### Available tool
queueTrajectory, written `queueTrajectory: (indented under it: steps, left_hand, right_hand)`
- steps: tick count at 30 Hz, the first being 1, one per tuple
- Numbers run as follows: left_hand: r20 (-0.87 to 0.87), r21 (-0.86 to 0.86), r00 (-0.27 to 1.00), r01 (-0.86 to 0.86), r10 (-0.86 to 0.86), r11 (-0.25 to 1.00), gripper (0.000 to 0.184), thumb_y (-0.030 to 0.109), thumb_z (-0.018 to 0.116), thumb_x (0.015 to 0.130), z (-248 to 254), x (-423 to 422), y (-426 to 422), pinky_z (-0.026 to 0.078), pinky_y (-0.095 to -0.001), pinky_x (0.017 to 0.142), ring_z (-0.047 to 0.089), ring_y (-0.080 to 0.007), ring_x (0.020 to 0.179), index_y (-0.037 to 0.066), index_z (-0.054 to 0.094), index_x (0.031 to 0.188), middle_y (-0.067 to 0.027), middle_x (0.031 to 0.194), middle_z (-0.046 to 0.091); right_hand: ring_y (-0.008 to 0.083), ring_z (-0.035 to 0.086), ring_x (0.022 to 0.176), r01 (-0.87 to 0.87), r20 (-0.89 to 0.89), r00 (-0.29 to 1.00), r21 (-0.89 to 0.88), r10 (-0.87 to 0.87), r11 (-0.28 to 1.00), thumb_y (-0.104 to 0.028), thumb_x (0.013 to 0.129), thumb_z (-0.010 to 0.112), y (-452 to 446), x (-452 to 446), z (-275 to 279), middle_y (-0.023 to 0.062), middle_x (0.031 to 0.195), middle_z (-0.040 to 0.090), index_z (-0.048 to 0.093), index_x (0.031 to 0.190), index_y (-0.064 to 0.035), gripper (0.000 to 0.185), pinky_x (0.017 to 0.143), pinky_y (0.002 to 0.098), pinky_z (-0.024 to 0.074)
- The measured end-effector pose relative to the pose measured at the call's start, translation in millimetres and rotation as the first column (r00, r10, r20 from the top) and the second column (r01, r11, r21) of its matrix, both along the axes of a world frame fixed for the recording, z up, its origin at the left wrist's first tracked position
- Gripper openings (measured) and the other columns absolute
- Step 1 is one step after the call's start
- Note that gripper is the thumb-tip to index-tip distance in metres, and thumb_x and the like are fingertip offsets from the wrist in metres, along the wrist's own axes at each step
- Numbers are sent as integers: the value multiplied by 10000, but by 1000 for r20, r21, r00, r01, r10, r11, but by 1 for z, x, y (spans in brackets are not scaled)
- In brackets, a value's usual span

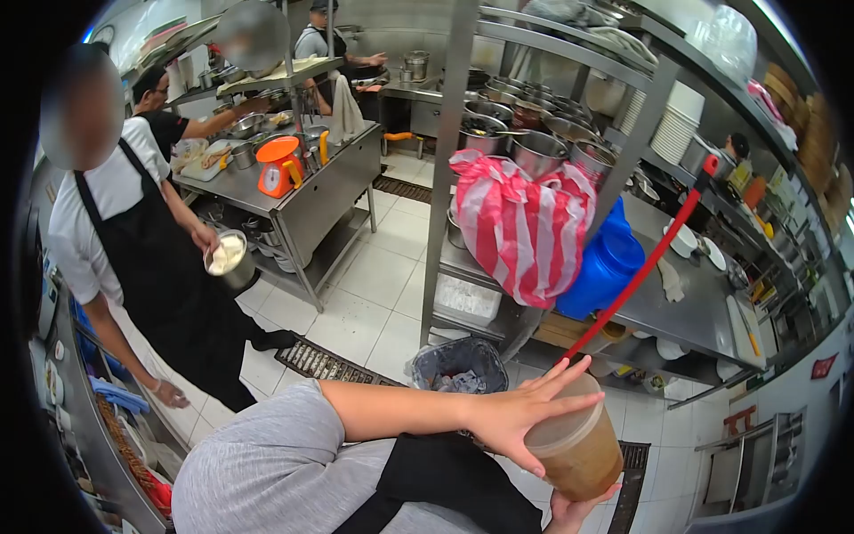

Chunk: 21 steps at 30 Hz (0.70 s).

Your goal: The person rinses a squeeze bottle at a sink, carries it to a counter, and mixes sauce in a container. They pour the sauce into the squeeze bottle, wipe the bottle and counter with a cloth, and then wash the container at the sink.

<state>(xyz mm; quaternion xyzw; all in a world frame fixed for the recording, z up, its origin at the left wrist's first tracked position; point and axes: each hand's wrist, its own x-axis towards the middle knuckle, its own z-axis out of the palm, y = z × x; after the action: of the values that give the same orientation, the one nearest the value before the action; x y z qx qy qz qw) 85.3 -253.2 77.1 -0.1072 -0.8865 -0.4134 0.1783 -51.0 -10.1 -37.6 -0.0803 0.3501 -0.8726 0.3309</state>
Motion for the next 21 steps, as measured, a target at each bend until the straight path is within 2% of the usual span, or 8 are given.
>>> queueTrajectory:
  steps: [2, 5, 6, 10, 12, 15, 19, 21]
  left_hand:
    - [73, 83, 997, -4, -2, 997, 1204, 411, 837, 617, -1, -8, 15, 178, -652, 1085, -59, -501, 1438, 265, 95, 1554, -229, 1580, -120]
    - [11, 160, 999, -54, 53, 986, 1172, 316, 814, 610, -4, -14, 34, 235, -620, 1078, 107, -465, 1425, 255, 116, 1550, -211, 1584, -47]
    - [13, 157, 998, -70, 69, 985, 1172, 316, 814, 610, -5, -15, 38, 235, -620, 1078, 107, -465, 1425, 255, 116, 1550, -211, 1584, -47]
    - [-54, 48, 985, -163, 166, 985, 1160, 291, 819, 565, -3, -13, 49, 281, -606, 1048, 170, -471, 1392, 253, 186, 1537, -174, 1587, 27]
    - [-69, -12, 978, -197, 195, 980, 1160, 293, 824, 551, -3, -9, 48, 294, -603, 1038, 172, -476, 1389, 253, 207, 1533, -165, 1588, 47]
    - [-121, -116, 959, -270, 256, 956, 1156, 303, 827, 541, -5, -2, 32, 312, -602, 1019, 176, -483, 1383, 258, 227, 1528, -161, 1586, 73]
    - [-95, 1, 954, -285, 284, 958, 1145, 313, 817, 552, -12, 15, -5, 301, -603, 1036, 178, -470, 1392, 232, 225, 1529, -174, 1583, 82]
    - [-82, 42, 947, -309, 312, 950, 1135, 324, 808, 564, -19, 24, -31, 292, -592, 1054, 183, -460, 1396, 218, 221, 1530, -179, 1583, 79]
  right_hand:
    - [307, 369, 1359, 48, -59, 997, 3, -48, 999, -749, 895, 311, 17, -8, -5, 101, 1496, 350, 274, 1489, -145, 849, 1121, 497, 310]
    - [297, 389, 1342, 85, -160, 984, 15, -82, 996, -685, 930, 340, 35, -13, -3, 112, 1481, 367, 281, 1480, -118, 793, 1101, 470, 341]
    - [289, 415, 1322, 84, -202, 976, 22, -78, 996, -636, 952, 376, 36, -15, -1, 123, 1466, 384, 290, 1471, -97, 753, 1080, 442, 377]
    - [277, 439, 1302, 147, -310, 946, 132, -100, 980, -519, 1000, 384, 38, -30, -6, 123, 1436, 417, 292, 1467, -82, 646, 1073, 430, 381]
    - [283, 461, 1280, 211, -457, 883, 182, -107, 960, -398, 1012, 447, 29, -23, 8, 136, 1399, 448, 298, 1452, -65, 572, 1064, 431, 392]
    - [295, 478, 1257, 241, -370, 918, 246, -139, 939, -330, 991, 523, 17, -34, -2, 149, 1372, 461, 314, 1427, -56, 556, 1047, 436, 409]
    - [305, 474, 1254, 151, -414, 909, 225, -46, 963, -288, 983, 549, -19, -38, -2, 165, 1370, 454, 319, 1411, -64, 535, 1035, 445, 422]
    - [263, 551, 1146, 187, -288, 950, 201, -125, 962, -281, 990, 528, -46, -36, 6, 138, 1257, 529, 398, 1349, -64, 439, 978, 412, 468]
